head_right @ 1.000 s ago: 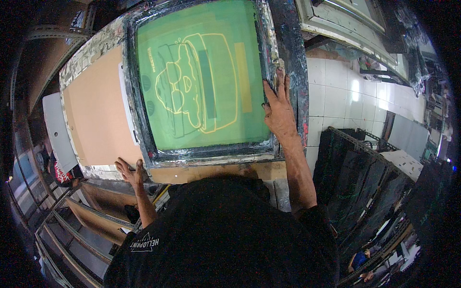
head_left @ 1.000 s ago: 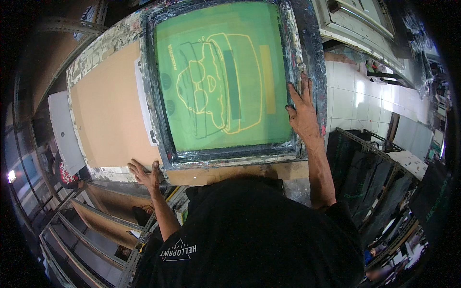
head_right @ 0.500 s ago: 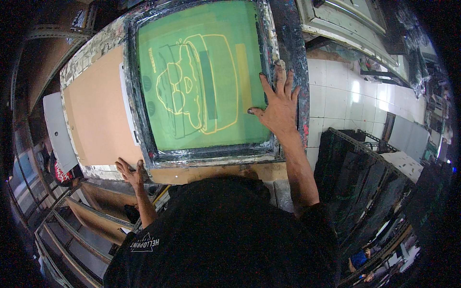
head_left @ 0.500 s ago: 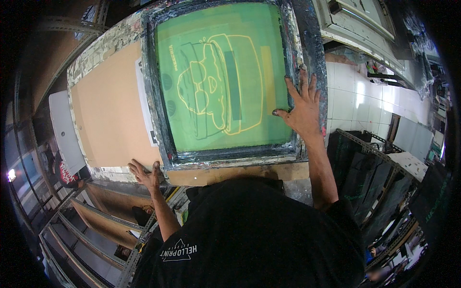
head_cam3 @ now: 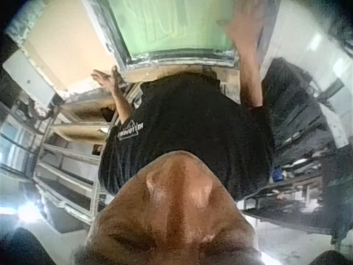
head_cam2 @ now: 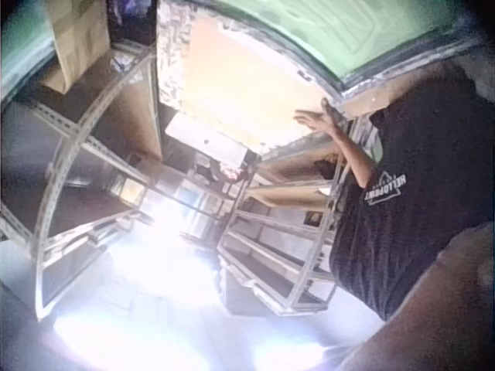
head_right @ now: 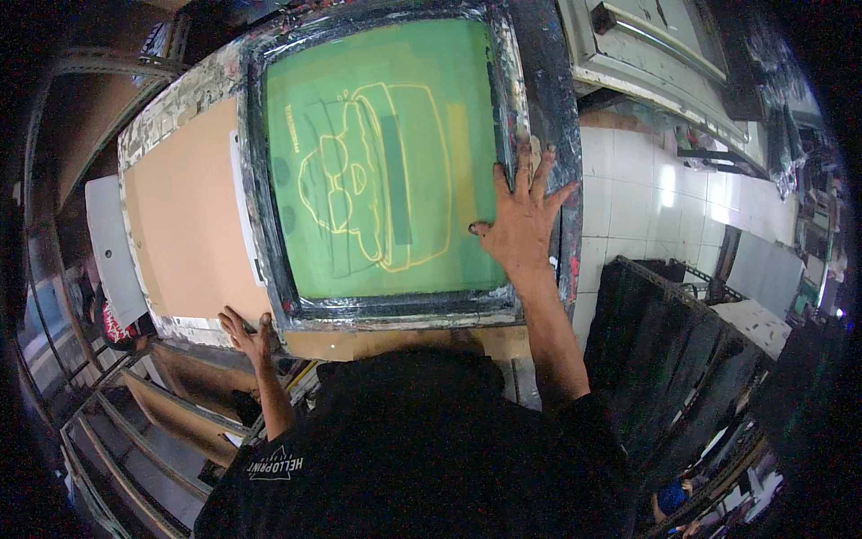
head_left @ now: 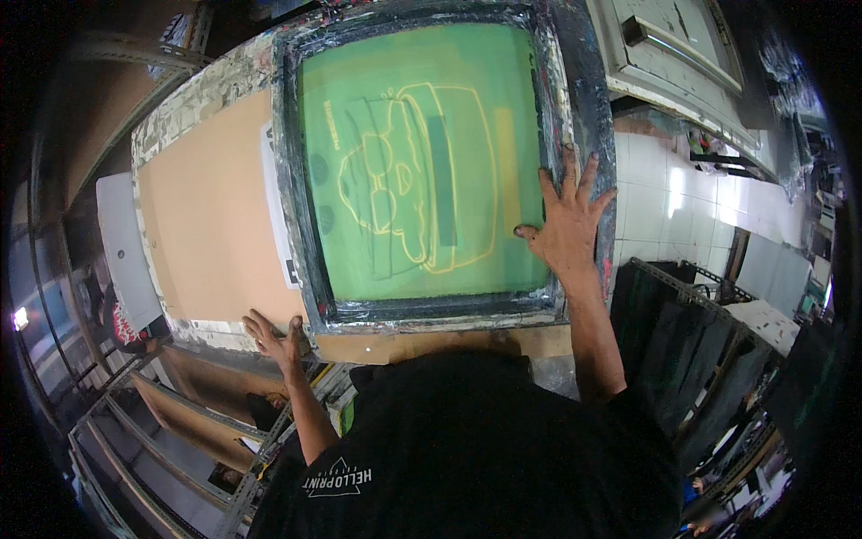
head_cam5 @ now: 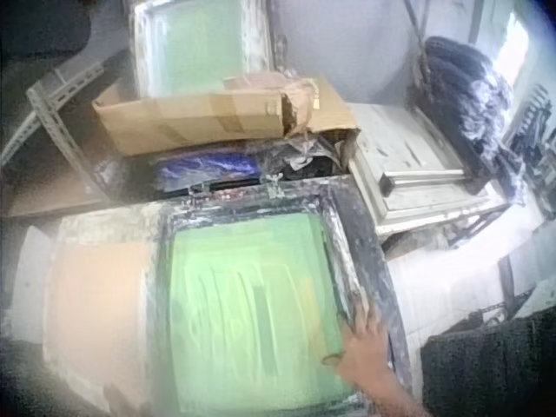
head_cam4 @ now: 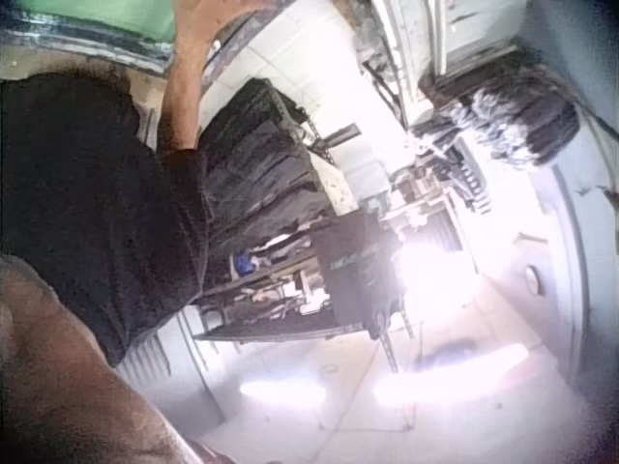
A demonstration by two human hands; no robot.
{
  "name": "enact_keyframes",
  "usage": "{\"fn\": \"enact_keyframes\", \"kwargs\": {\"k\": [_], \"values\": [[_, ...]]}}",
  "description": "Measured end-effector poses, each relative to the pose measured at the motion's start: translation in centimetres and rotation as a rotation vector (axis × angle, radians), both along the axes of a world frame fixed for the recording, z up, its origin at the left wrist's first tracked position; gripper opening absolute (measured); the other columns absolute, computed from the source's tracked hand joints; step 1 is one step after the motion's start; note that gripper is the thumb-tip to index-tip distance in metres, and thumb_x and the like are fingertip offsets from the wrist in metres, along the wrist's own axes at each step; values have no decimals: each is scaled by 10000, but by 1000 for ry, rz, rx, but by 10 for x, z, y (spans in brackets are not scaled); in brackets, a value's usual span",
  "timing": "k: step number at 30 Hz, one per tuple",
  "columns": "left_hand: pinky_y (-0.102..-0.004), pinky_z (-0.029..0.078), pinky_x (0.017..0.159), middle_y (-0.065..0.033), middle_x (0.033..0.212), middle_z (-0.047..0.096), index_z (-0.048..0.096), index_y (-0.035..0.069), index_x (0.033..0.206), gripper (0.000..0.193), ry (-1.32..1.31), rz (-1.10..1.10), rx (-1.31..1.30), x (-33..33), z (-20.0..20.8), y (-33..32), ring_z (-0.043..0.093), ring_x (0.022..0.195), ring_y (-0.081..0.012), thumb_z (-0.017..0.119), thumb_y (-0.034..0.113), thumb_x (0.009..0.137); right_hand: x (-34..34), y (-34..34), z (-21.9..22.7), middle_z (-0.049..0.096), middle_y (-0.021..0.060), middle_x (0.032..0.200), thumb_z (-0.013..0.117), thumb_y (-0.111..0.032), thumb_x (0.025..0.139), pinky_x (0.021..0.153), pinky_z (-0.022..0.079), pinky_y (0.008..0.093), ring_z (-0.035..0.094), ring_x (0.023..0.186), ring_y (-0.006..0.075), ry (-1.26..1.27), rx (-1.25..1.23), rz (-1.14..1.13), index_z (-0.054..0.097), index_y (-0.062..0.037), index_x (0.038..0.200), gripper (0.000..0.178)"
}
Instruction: The person aligns a screen printing frame over a design template on a workbench. They then lift the frame to reveal the printed design on the material below and smooth the surface with their hands.
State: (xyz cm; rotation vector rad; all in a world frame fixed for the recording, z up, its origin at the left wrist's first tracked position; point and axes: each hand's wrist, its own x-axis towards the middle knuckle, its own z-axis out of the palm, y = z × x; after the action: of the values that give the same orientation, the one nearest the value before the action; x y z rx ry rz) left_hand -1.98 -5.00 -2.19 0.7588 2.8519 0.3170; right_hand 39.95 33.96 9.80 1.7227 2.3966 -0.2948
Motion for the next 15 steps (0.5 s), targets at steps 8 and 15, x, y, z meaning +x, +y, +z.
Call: {"fn": "enact_keyframes", "kwargs": {"k": [8, 15], "values": [[-632, 100, 1152, -182, 1647, 84, 203, 182, 1583, 1255, 15, -2, -23, 4, 6, 9, 72, 1519, -371, 674, 841, 625, -17, 74, -26, 282, 132, 1583, 824, -418, 693, 1065, 132, 796, 124, 1483, 454, 112, 188, 180, 512, -184, 1422, 827], [-627, 113, 1151, -185, 1644, 108, 219, 174, 1580, 1266, 50, -25, -4, 1, 0, 1, 90, 1515, -381, 666, 854, 611, -29, 96, -22, 268, 107, 1601, 832, -474, 668, 1056, 116, 817, 80, 1501, 417, -73, -1, 231, 500, -269, 1438, 863]]}}
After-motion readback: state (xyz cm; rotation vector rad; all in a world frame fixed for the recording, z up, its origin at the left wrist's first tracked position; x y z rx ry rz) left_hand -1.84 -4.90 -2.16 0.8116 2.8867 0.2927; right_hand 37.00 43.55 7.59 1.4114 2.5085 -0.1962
